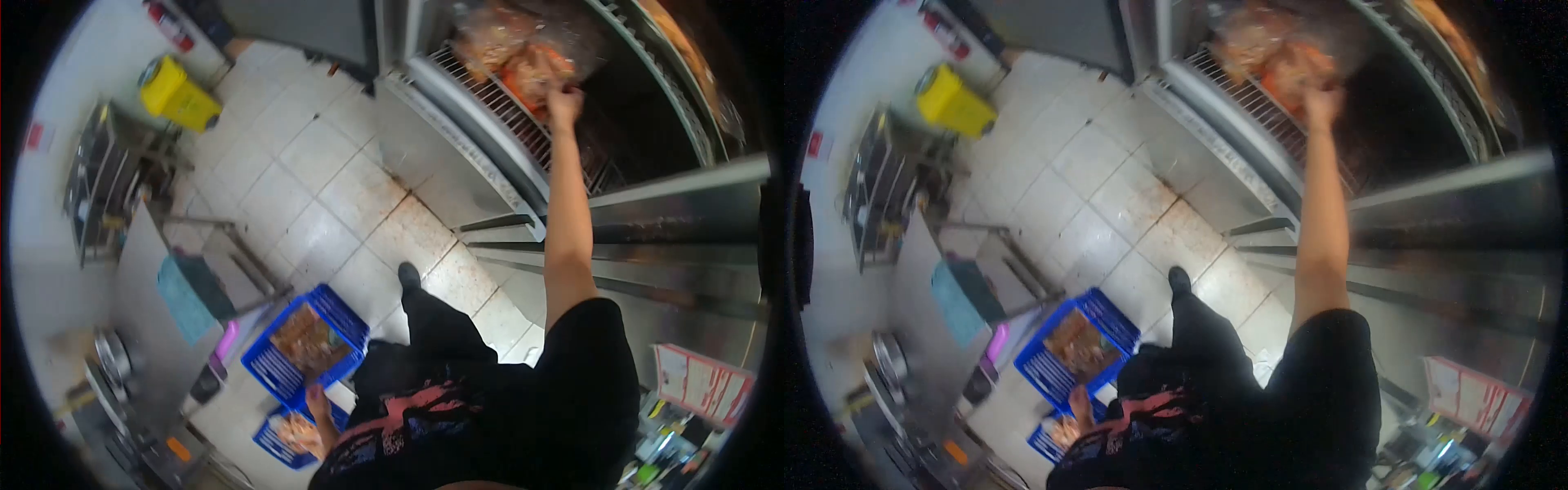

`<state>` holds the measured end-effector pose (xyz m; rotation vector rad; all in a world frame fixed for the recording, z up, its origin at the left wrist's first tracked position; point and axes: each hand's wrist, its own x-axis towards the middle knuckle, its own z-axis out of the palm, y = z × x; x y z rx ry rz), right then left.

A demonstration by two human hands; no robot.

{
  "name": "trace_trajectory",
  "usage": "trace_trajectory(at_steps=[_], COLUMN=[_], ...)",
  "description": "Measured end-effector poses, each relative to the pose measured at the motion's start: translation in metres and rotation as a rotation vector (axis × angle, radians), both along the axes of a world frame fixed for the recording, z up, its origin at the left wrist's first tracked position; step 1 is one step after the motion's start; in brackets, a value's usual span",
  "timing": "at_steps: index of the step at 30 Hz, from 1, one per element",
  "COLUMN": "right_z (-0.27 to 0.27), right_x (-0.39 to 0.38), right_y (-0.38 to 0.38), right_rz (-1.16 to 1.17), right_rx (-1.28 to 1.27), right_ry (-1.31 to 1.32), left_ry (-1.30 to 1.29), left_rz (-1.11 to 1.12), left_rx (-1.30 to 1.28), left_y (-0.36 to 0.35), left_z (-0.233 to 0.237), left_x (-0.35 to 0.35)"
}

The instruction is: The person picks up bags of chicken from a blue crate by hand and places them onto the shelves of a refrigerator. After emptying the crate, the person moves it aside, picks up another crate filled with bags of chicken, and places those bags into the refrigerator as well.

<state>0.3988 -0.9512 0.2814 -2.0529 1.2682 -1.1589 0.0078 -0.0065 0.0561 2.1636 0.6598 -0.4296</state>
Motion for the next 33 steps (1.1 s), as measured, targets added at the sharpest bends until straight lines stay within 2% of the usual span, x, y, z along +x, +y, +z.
trace_trajectory(at_steps=[1,2,3,4,5,6,8,9,10,11,12,13,14,15,16,17,18,20,21,22,24,26,27,29,30,31,33], right_z=[0.006,0.027,0.022,0.031,0.039,0.042,-0.011,-0.025,-0.041,-0.07,-0.081,-0.076,-0.069,-0.078,-0.101,-0.134,-0.175,-0.251,-0.302,-0.335,-0.422,-0.529,-0.585,-0.709,-0.704,-0.714,-0.752], right_x=[-0.01,-0.018,-0.022,-0.02,-0.023,-0.022,-0.02,-0.033,-0.047,-0.062,-0.085,-0.106,-0.125,-0.142,-0.153,-0.168,-0.184,-0.2,-0.205,-0.204,-0.197,-0.179,-0.167,-0.143,-0.143,-0.141,-0.133], right_y=[0.01,0.044,0.047,0.11,0.179,0.24,0.334,0.407,0.474,0.524,0.583,0.635,0.679,0.716,0.75,0.777,0.798,0.842,0.853,0.87,0.909,0.922,0.933,0.932,0.959,0.981,1.006], right_rz=[-0.083,-0.065,0.044,0.09,0.276,0.447,0.902,1.028,1.297,1.586,1.743,1.843,1.991,2.077,2.128,2.188,2.186,2.165,2.242,2.275,2.243,2.212,2.169,2.398,2.504,2.505,2.49], right_rx=[-0.264,-0.18,-0.3,-0.342,-0.148,0.05,0.19,0.26,-0.036,0.21,0.62,0.561,0.338,0.302,0.288,0.268,0.254,0.277,0.174,-0.03,-0.33,-0.365,-0.371,-0.943,-1.05,-1.202,-1.489], right_ry=[0.041,-0.078,-0.114,-0.276,-0.338,-0.391,-0.337,-0.139,-0.053,0.052,0.231,0.484,0.541,0.627,0.663,0.715,0.801,0.984,0.98,1.129,1.398,1.508,1.572,1.174,1.091,1.11,1.142], left_ry=[-0.154,-0.056,-0.128,-0.196,-0.152,-0.168,-0.187,-0.096,-0.016,-0.018,-0.034,-0.052,-0.05,-0.07,-0.106,-0.074,0.073,0.031,0.092,0.127,-0.044,-0.063,-0.04,-0.085,-0.152,-0.11,0.027], left_rz=[-0.1,-0.101,-0.028,-0.03,0.188,0.192,0.26,0.322,0.368,0.414,0.37,0.32,0.351,0.296,0.249,0.33,0.417,0.479,0.548,0.572,0.735,0.913,0.983,1.089,1.155,1.184,1.152], left_rx=[0.066,0.013,0.061,0.064,-0.1,0.009,0.046,-0.022,-0.105,-0.118,-0.127,-0.136,-0.156,-0.087,-0.02,0.004,-0.035,0.04,0.092,0.087,0.342,0.502,0.442,0.453,0.479,0.46,0.606], left_y=[-0.013,-0.017,-0.038,-0.038,-0.026,-0.021,-0.016,-0.013,-0.008,-0.004,0.002,0.015,0.03,0.043,0.055,0.058,0.062,0.076,0.081,0.091,0.097,0.104,0.11,0.11,0.104,0.102,0.1], left_z=[0.016,0.037,0.064,0.075,0.06,0.062,0.074,0.088,0.097,0.098,0.095,0.09,0.073,0.045,0.017,-0.002,-0.01,-0.059,-0.073,-0.115,-0.182,-0.224,-0.247,-0.293,-0.311,-0.322,-0.333], left_x=[0.01,0.028,0.043,0.052,0.051,0.053,0.056,0.053,0.049,0.041,0.029,0.015,-0.006,-0.032,-0.046,-0.059,-0.067,-0.091,-0.094,-0.104,-0.11,-0.091,-0.084,-0.065,-0.061,-0.059,-0.056])
